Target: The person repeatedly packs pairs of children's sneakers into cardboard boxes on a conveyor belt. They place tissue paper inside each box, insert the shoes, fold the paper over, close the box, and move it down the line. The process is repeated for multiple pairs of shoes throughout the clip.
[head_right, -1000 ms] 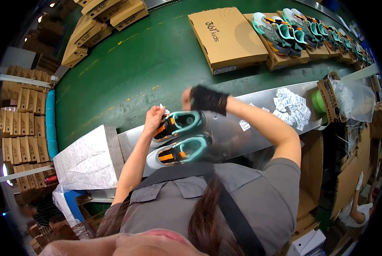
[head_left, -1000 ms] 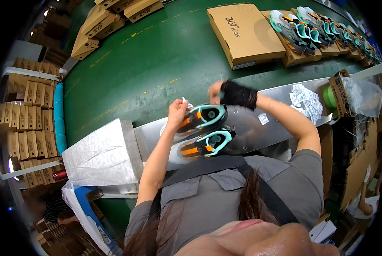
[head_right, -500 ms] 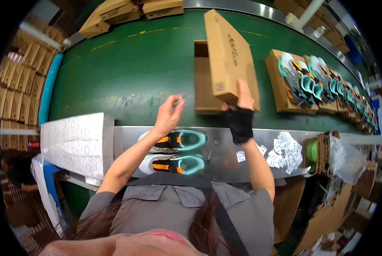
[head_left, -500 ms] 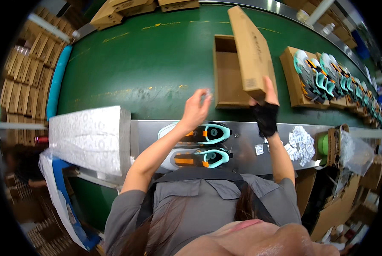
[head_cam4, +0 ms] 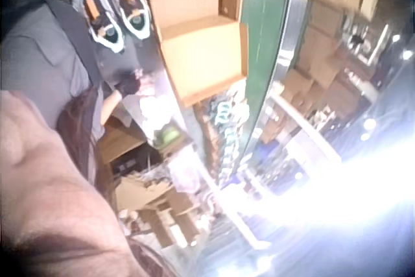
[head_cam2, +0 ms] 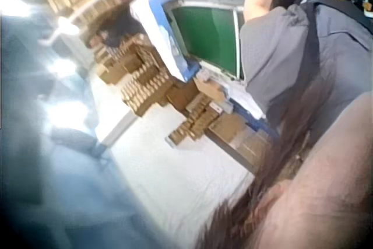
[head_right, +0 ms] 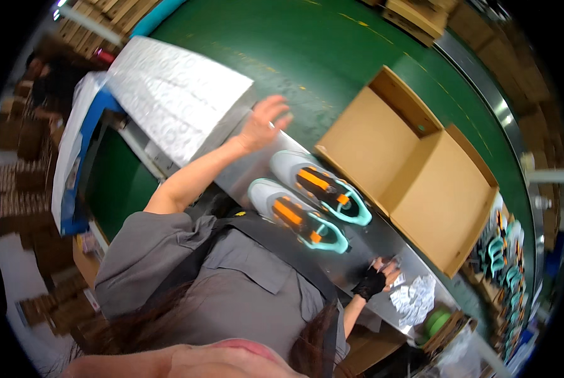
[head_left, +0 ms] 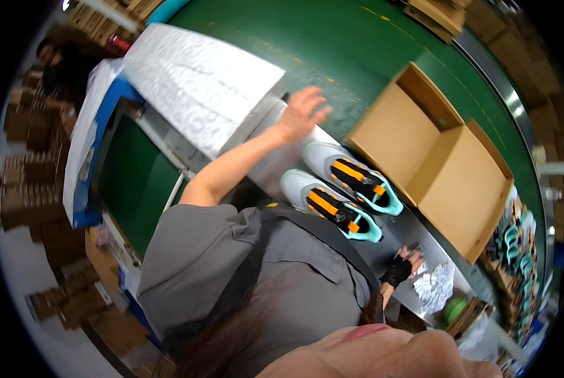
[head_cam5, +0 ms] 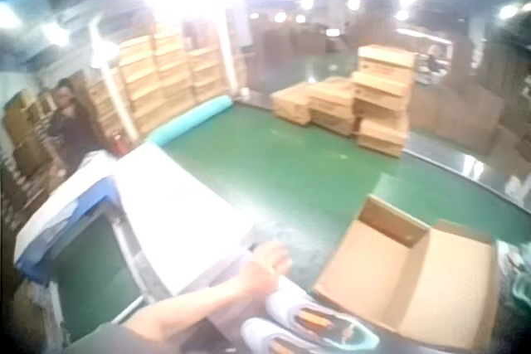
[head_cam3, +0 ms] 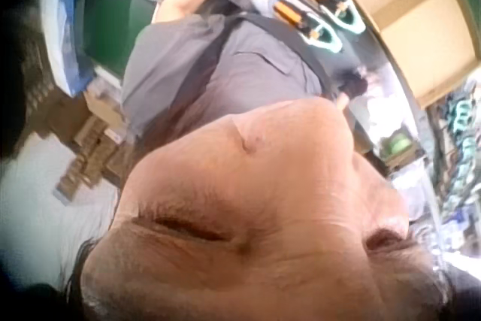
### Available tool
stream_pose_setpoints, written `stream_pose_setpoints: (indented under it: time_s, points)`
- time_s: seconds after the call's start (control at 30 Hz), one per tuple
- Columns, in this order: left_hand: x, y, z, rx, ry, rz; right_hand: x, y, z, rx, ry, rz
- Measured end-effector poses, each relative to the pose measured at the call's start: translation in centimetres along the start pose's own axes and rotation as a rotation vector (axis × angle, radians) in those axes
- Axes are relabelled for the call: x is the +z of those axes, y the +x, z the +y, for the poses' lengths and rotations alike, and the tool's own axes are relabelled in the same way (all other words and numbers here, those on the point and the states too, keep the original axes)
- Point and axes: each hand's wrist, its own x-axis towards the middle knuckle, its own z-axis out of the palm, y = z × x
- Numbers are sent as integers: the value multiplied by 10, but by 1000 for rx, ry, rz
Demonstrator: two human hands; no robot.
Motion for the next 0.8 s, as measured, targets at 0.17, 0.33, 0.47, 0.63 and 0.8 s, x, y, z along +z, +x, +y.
stream_pose_setpoints:
  time_s: [0.17, 0.33, 0.47, 0.63, 0.8]
  points:
    - [-109, -61, -120, -951, 683, -336, 20, -4, 20, -87, 274, 149]
    - [-161, -73, -147, -1078, 599, -344, 12, 4, 6, -164, 386, 213]
    - [-160, -64, -144, -1016, 703, -278, 5, 4, -10, -278, 393, 300]
    - [-154, -73, -159, -843, 821, -84, 11, -1, -27, -424, 285, 326]
    - [-158, -74, -187, -820, 829, 56, 8, -14, -31, -526, 202, 297]
